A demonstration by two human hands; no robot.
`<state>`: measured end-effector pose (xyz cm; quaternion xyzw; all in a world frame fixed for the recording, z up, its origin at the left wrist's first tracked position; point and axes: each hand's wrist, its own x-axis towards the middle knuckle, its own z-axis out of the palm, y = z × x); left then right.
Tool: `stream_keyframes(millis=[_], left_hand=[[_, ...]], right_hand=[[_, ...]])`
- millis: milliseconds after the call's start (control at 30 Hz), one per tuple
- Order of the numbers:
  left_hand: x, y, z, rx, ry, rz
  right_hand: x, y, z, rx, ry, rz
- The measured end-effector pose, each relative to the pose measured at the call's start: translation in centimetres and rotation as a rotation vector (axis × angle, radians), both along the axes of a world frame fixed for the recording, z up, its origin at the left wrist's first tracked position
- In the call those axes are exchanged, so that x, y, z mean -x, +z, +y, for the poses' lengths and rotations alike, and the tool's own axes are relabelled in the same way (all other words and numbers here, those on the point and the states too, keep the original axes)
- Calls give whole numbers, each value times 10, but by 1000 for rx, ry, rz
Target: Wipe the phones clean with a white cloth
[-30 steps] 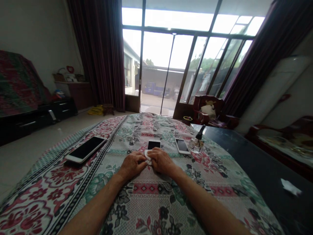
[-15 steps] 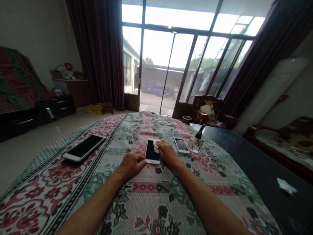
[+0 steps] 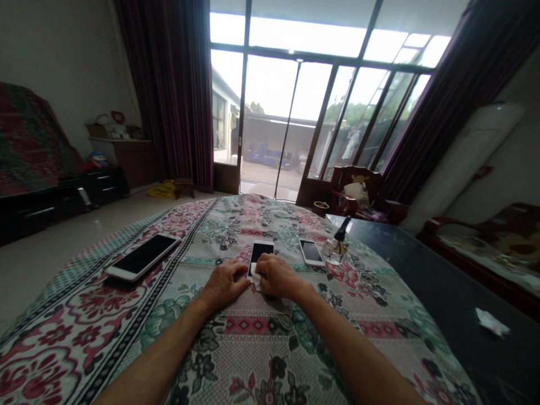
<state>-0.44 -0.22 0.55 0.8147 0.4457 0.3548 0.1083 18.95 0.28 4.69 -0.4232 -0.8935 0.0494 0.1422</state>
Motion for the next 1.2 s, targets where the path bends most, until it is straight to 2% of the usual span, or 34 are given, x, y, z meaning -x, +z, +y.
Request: stream_keyframes(millis=[167,333,567,900,1100,1200], left_hand=[[1,-5,3,-40,-39,13],[2,-9,5,-41,-29,16],[1,-3,3,1,-32,29],[2,-4,6,-14,-72,43],[2,-5,5,-27,-73,45],[1,-5,4,-14,-71,45]], right_hand=[[1,10,-4,81,175,-35],[-14,19,5,186,147,-62],[-29,20,11,107,99,-78],[0,3,-2,71,294,19],[-16,19,4,172,218,-68],[-31,27,8,176,143,-82]])
